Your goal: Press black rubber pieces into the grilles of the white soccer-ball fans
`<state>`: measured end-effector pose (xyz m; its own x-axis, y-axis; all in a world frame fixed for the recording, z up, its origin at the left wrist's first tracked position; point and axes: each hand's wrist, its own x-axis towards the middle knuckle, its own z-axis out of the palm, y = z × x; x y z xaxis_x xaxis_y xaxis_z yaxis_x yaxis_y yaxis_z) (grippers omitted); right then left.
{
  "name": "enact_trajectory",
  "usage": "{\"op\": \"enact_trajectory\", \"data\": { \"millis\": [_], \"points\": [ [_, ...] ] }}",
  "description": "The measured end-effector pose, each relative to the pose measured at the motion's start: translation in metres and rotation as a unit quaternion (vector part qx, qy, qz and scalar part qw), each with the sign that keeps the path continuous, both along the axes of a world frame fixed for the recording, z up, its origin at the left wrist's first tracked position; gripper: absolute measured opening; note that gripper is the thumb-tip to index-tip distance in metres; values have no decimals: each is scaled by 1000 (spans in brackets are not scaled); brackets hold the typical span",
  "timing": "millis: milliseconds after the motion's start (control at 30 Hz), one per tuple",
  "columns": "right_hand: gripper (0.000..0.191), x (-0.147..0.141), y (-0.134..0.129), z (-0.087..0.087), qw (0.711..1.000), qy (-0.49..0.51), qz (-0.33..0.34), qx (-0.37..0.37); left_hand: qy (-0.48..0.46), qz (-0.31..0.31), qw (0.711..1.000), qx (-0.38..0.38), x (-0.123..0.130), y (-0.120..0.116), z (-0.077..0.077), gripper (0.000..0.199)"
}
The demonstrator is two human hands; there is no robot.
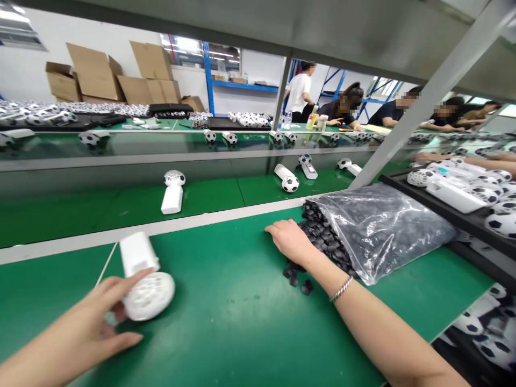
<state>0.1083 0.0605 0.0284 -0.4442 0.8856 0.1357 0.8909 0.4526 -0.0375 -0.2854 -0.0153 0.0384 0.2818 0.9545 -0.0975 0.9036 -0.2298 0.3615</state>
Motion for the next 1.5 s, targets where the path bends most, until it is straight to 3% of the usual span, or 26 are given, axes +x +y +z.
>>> {"op": "enact_trajectory", "data": {
  "millis": [67,200,300,367,433,533,633,767,1000,1333,1500],
  "points": [
    [29,4,-1,0,1000,11,-3,-2,26,-51,998,-14,37,0,6,55],
    [33,10,-2,-1,999,45,-13,-11,103,-144,973,149,112,15,22,38],
    [28,12,-2,2,996,83,-25,-19,67,-212,967,127,147,35,24,43],
    [23,11,-5,6,993,115,-27,-27,46,-200,976,76,160,44,20,49],
    [19,10,-10,13,988,146,-27,-40,48,-152,985,64,170,46,17,47],
    [13,8,-25,20,968,250,-14,-36,63,-84,993,49,179,41,17,41],
    [9,5,-38,23,937,348,7,5,14,-54,998,13,179,36,19,48],
    [8,-4,-50,25,919,391,32,-36,-59,-76,995,-17,173,37,17,63],
    [7,-19,-63,20,904,405,98,-99,-88,-97,991,-38,172,34,16,67],
    [6,-27,-62,3,883,450,41,-126,-104,-91,990,-29,178,34,20,62],
    [25,-27,-61,1,868,472,16,-152,-105,-92,990,-21,178,34,20,61]
  ]
}}
